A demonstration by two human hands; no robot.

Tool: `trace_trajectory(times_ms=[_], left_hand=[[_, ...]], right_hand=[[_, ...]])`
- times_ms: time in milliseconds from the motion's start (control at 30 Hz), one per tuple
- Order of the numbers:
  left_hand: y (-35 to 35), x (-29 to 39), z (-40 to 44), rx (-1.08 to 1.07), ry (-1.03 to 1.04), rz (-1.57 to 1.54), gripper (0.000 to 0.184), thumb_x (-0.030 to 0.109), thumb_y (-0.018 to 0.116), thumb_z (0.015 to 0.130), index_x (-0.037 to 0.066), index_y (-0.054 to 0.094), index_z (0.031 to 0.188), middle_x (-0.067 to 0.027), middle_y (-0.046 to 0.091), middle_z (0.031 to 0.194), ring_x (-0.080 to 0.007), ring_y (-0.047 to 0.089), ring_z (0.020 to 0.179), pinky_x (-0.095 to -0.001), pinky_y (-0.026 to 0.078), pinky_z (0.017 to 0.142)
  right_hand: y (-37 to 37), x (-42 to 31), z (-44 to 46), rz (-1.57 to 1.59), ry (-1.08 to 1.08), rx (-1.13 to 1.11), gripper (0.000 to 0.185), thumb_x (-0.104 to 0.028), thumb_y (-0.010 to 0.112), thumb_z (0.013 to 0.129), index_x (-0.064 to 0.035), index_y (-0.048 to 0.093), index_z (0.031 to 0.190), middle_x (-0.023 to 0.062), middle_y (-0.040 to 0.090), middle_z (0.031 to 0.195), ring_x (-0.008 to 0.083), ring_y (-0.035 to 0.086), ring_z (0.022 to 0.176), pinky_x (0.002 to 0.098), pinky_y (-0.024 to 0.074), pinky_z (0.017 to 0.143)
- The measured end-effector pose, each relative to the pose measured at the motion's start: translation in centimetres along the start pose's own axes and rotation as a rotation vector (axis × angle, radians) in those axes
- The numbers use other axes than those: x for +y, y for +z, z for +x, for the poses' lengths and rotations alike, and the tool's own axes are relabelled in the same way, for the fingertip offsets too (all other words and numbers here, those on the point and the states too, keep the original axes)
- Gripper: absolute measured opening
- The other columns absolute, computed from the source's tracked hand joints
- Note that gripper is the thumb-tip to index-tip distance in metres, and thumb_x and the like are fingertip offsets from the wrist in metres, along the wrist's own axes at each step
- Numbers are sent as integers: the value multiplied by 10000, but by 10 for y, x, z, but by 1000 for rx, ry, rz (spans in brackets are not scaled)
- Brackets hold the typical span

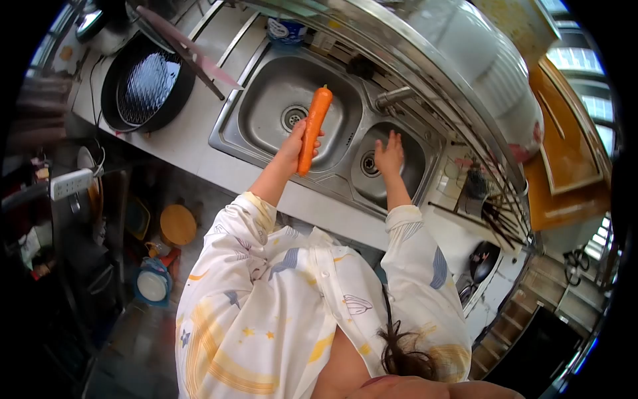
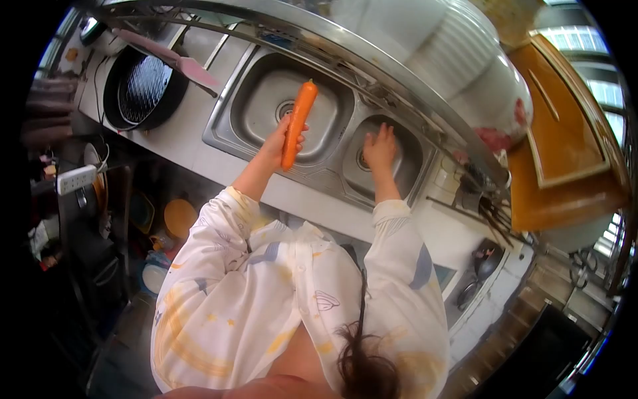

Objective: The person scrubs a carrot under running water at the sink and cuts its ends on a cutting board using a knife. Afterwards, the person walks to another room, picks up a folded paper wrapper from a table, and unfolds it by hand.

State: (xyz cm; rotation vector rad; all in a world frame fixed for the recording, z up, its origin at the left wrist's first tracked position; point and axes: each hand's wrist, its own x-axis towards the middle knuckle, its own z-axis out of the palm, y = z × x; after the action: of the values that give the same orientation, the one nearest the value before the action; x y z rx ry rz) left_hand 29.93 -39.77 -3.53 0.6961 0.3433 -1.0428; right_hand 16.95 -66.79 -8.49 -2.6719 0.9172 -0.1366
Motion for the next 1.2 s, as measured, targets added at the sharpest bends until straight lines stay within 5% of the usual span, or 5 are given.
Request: trace_trajectory(times_ms=[200, 533, 700, 800, 1200], left_hand=[[-16, 2, -16, 28, 20, 225, 343, 314, 374, 960, 205, 334, 1283, -64, 561, 955, -118, 518, 646, -240, 458, 499], [-4, 3, -29, 28, -72, 170, 342, 349, 449, 935, 41, 493, 1078, -62, 561, 940, -111, 523, 666, -226, 469, 531], [-9, 3, -27, 1, -85, 170, 355, 356, 458, 930, 39, 493, 1088, -59, 563, 946, -111, 527, 662, -228, 470, 527], [-7, 6, -30, 9, -91, 146, 361, 356, 463, 928, 36, 494, 1090, -60, 566, 947, -112, 529, 658, -230, 470, 525], [-30, 17, -40, 56, -75, 44, 358, 341, 451, 933, 50, 456, 1142, -68, 558, 965, -122, 522, 673, -237, 476, 542]], right_hand=[[-38, -11, -85, -114, 29, 37, 578, -311, 589, 820, -148, 397, 1340, 212, 251, 1434, 396, 279, 1290, 489, 236, 1048], [-206, 7, -91, -326, 175, 650, 598, -127, 615, 772, -20, 372, 1308, 201, 313, 1378, 372, 299, 1272, 446, 297, 1027], [-218, 19, -53, 687, 612, 884, 585, -116, 570, 797, 69, 307, 1285, 229, 460, 1241, 343, 521, 1076, 378, 422, 911], [-183, 70, -21, 321, 641, 1085, 504, -165, 576, 802, 61, 402, 1217, 196, 573, 1086, 321, 607, 920, 361, 473, 814], [-170, -7, -28, 1212, 558, 908, 125, -101, 482, 805, -55, 524, 914, -18, 479, 793, 102, 432, 678, 234, 387, 629]])
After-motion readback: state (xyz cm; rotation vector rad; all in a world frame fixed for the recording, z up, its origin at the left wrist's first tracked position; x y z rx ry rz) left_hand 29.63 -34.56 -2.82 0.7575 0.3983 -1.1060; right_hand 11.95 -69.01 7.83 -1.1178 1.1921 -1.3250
